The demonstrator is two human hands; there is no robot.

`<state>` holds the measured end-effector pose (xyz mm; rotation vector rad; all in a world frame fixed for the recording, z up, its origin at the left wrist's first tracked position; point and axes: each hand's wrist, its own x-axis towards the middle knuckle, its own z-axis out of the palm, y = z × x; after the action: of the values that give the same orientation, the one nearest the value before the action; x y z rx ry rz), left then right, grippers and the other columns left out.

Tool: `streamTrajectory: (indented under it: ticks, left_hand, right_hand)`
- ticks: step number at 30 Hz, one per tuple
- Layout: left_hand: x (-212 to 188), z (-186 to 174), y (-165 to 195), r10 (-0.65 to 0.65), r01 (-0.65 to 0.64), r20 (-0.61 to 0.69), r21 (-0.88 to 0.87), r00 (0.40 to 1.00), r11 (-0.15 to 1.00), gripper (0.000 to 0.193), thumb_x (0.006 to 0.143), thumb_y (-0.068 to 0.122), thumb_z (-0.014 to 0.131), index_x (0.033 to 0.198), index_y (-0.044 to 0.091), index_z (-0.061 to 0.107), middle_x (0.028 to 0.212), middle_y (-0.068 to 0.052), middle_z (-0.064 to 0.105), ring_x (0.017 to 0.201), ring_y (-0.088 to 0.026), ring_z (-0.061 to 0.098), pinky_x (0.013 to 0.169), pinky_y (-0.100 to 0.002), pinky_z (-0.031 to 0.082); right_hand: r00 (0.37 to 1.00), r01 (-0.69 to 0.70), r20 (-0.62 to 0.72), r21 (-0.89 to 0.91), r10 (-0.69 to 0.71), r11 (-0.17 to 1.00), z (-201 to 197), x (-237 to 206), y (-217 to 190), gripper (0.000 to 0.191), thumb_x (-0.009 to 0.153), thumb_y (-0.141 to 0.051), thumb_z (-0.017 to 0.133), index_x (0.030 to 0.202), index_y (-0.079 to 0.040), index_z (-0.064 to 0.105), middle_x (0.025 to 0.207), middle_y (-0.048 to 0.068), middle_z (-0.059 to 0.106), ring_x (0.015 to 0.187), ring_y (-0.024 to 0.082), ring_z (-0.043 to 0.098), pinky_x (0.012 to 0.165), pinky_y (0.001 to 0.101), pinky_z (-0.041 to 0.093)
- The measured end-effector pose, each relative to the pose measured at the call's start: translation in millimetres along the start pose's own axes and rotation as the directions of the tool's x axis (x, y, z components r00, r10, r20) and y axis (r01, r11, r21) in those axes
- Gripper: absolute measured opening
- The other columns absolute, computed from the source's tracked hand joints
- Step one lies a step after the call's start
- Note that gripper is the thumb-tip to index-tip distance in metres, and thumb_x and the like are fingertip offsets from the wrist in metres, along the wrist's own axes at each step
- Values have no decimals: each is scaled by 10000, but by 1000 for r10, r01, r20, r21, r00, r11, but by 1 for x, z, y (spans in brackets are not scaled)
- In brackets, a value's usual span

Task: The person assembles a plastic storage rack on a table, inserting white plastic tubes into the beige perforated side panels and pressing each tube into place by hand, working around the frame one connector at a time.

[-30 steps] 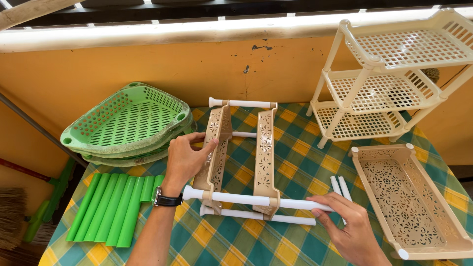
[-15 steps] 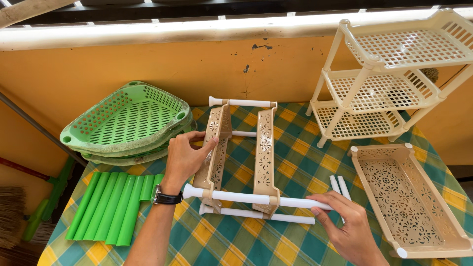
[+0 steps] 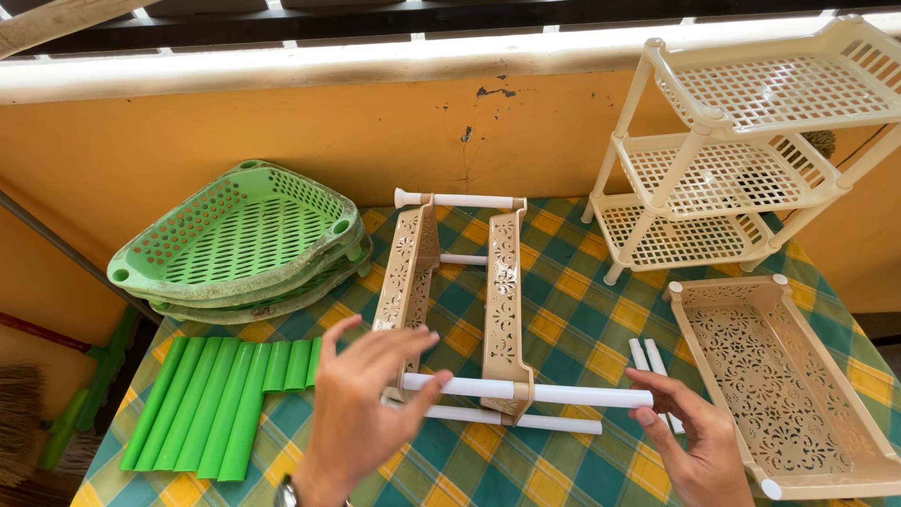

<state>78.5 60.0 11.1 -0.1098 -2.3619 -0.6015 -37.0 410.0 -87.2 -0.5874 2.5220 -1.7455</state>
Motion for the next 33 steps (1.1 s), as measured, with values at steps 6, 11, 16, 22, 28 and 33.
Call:
streamTrajectory:
  ticks: [6, 11, 16, 22, 28, 33]
  left_hand:
    - [-20, 20, 4, 164, -166, 68, 28, 984, 986, 351, 767, 279, 838, 1093, 168, 768, 1081, -9, 763, 1033, -203, 706, 1105, -564, 344]
    - [-29, 35, -5, 189, -189, 20, 15, 982, 982, 326, 807, 192, 824, 1127, 203, 762, 1074, 10, 757, 977, -177, 702, 1042, -488, 444]
    - [-32, 41, -9, 210, -209, -15, 34, 978, 977, 338, 804, 155, 818, 1131, 219, 764, 1066, 11, 756, 950, -166, 709, 1021, -487, 463]
    - [-30, 40, -9, 227, -226, -21, 48, 974, 973, 335, 799, 158, 818, 1124, 220, 766, 1050, 10, 759, 936, -171, 706, 1012, -494, 465]
    - [-26, 33, -6, 249, -247, -15, 81, 968, 966, 336, 805, 143, 812, 1130, 219, 766, 1036, 17, 761, 926, -166, 708, 1016, -495, 474]
    - [-17, 21, 0, 296, -291, -45, 86, 954, 953, 363, 791, 141, 813, 1143, 209, 761, 1044, 13, 756, 921, -170, 705, 1003, -504, 485]
  right_hand:
    - [997, -59, 50, 105, 54, 993, 0, -4, 18, 423, 931, -179, 658, 1305, 17, 687, 977, 141, 792, 893, 185, 738, 827, 334, 583]
    - [997, -80, 35, 124, 76, 989, 5, 0, 21, 350, 958, -189, 624, 1201, 49, 705, 988, 154, 760, 897, 190, 769, 837, 339, 612]
    - [995, -102, 38, 195, 97, 975, 8, 0, 23, 307, 969, -158, 609, 1154, 72, 694, 941, 159, 794, 885, 195, 761, 823, 339, 612]
    - [994, -101, 51, 207, 92, 973, 8, 1, 22, 294, 972, -140, 601, 1155, 73, 691, 925, 158, 795, 874, 192, 760, 815, 336, 620]
    - [996, -69, 62, 166, 60, 984, 6, 2, 14, 286, 961, -132, 601, 1157, 59, 686, 935, 146, 806, 884, 183, 776, 813, 323, 622]
    - [999, 6, 44, 84, -10, 996, -1, 5, -4, 283, 969, -168, 608, 1127, 44, 709, 886, 116, 802, 827, 153, 774, 754, 287, 606]
